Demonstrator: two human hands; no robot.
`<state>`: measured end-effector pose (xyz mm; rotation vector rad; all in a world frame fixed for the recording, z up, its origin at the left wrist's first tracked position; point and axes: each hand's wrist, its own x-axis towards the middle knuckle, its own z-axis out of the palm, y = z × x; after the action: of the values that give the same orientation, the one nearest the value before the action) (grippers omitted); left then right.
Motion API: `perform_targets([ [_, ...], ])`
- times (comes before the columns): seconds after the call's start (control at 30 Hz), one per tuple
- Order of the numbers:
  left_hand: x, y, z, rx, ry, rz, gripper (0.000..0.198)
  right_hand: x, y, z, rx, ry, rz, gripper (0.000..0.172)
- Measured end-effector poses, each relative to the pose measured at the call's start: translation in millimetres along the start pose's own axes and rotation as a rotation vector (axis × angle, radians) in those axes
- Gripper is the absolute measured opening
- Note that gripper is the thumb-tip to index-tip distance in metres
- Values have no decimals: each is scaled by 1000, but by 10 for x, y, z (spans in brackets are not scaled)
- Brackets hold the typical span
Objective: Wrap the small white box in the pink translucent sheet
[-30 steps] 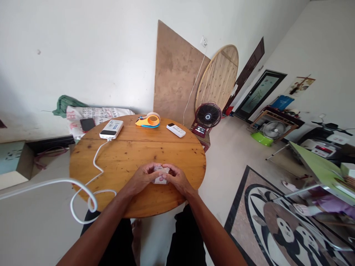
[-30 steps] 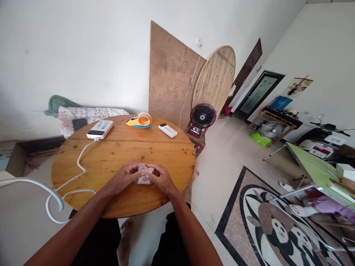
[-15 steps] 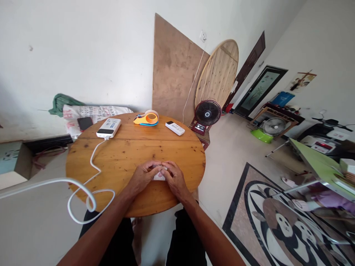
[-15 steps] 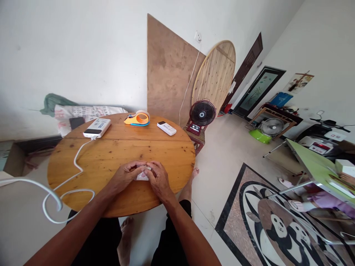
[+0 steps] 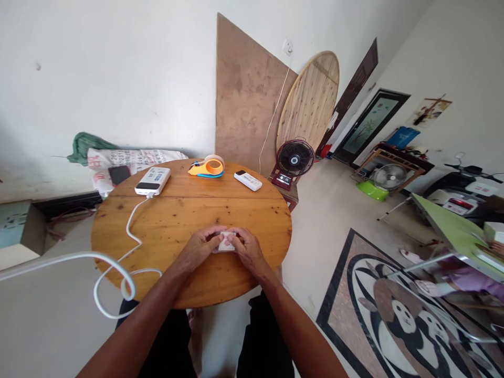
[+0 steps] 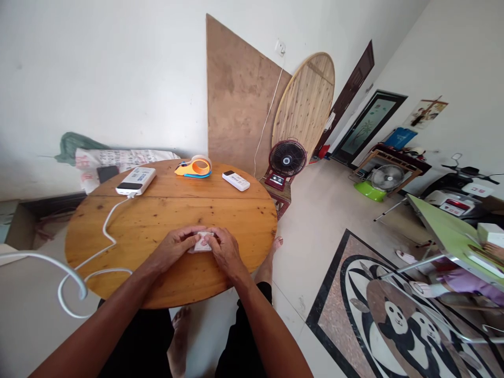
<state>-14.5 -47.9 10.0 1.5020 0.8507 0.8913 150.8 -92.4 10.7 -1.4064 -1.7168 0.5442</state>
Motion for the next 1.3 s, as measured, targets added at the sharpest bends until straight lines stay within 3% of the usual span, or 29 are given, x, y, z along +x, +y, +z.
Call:
perform_targets([
  [0.37,28,-32,14,-12,-6,65,38,-83,10,134,-183,161,-107,29],
  [0.83,54,-59,31,165,93,118,35,-258,-114,190,-527,32,-155,54],
  [1.3,63,-72,42,244,152,70,41,-247,-135,149,-733,120,-251,39],
])
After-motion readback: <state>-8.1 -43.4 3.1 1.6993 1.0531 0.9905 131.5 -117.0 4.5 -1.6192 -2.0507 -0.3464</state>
